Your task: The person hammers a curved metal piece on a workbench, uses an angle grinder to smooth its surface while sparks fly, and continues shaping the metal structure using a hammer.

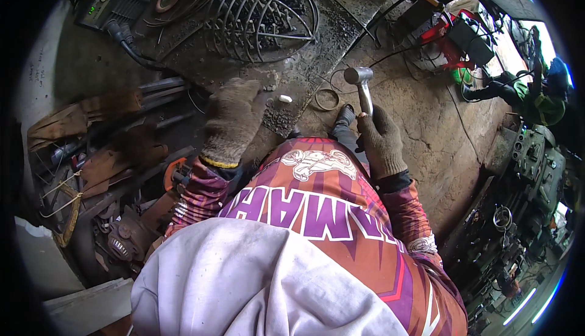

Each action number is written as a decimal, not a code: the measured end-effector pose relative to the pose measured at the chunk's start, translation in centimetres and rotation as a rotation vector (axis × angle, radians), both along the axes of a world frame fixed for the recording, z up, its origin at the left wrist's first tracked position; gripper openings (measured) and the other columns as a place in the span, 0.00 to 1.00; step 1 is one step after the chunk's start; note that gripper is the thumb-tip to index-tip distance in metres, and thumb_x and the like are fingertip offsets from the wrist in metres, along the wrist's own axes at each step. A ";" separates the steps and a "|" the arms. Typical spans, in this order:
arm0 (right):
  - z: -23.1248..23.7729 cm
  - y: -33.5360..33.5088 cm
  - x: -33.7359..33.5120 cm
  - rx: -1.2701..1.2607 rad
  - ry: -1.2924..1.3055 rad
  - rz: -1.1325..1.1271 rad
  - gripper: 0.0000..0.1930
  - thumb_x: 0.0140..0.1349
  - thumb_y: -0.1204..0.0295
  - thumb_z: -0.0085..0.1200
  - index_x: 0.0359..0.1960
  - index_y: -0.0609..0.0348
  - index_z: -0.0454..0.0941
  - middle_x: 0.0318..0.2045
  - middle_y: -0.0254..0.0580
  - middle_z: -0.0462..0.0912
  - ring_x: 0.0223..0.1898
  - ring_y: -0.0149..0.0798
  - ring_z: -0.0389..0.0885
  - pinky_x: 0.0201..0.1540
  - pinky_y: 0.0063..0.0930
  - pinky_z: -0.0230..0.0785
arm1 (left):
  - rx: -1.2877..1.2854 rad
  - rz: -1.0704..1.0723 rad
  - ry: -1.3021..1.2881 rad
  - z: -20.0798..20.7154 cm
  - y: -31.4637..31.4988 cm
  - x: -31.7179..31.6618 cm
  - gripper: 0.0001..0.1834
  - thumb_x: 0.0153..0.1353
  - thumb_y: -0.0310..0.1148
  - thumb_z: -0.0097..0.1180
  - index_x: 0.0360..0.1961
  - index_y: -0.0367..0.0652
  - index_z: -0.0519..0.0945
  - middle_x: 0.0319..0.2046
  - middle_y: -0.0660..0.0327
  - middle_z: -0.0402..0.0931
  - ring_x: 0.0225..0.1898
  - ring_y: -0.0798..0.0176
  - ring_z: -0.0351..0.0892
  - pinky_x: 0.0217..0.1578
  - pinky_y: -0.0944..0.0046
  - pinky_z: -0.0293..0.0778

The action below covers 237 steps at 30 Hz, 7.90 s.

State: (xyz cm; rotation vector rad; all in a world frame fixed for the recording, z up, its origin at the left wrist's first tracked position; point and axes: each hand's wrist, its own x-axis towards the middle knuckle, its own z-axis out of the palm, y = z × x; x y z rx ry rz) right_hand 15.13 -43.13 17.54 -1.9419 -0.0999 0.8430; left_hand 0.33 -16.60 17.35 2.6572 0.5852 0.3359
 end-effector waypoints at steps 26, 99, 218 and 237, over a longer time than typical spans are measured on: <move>-0.5 -1.0 -0.3 -0.029 0.013 0.031 0.15 0.73 0.63 0.54 0.53 0.61 0.75 0.29 0.28 0.75 0.24 0.23 0.72 0.25 0.21 0.68 | 0.061 0.076 -0.367 -0.5 0.7 -1.8 0.08 0.57 0.35 0.64 0.38 0.49 0.84 0.32 0.57 0.81 0.37 0.49 0.80 0.38 0.50 0.76; 1.5 18.6 -18.0 0.484 0.150 -0.658 0.19 0.71 0.66 0.53 0.60 0.60 0.72 0.33 0.36 0.79 0.21 0.30 0.78 0.21 0.27 0.76 | -0.098 -0.252 -0.245 -4.2 15.7 0.7 0.22 0.74 0.50 0.50 0.45 0.42 0.84 0.38 0.47 0.84 0.36 0.40 0.83 0.37 0.50 0.79; -1.0 5.2 -19.1 0.293 0.151 -0.877 0.17 0.69 0.66 0.56 0.54 0.61 0.73 0.32 0.35 0.78 0.22 0.27 0.77 0.21 0.25 0.76 | -0.005 -0.444 -0.233 -0.8 12.3 1.6 0.13 0.59 0.43 0.67 0.30 0.44 0.83 0.26 0.52 0.81 0.31 0.45 0.82 0.33 0.49 0.76; -5.9 -7.8 -6.0 0.183 0.314 -0.492 0.15 0.70 0.65 0.55 0.52 0.60 0.74 0.31 0.31 0.77 0.22 0.26 0.75 0.23 0.24 0.72 | 0.439 -0.074 0.095 -0.2 6.7 3.9 0.16 0.57 0.46 0.67 0.26 0.43 0.83 0.28 0.53 0.82 0.32 0.45 0.83 0.35 0.49 0.77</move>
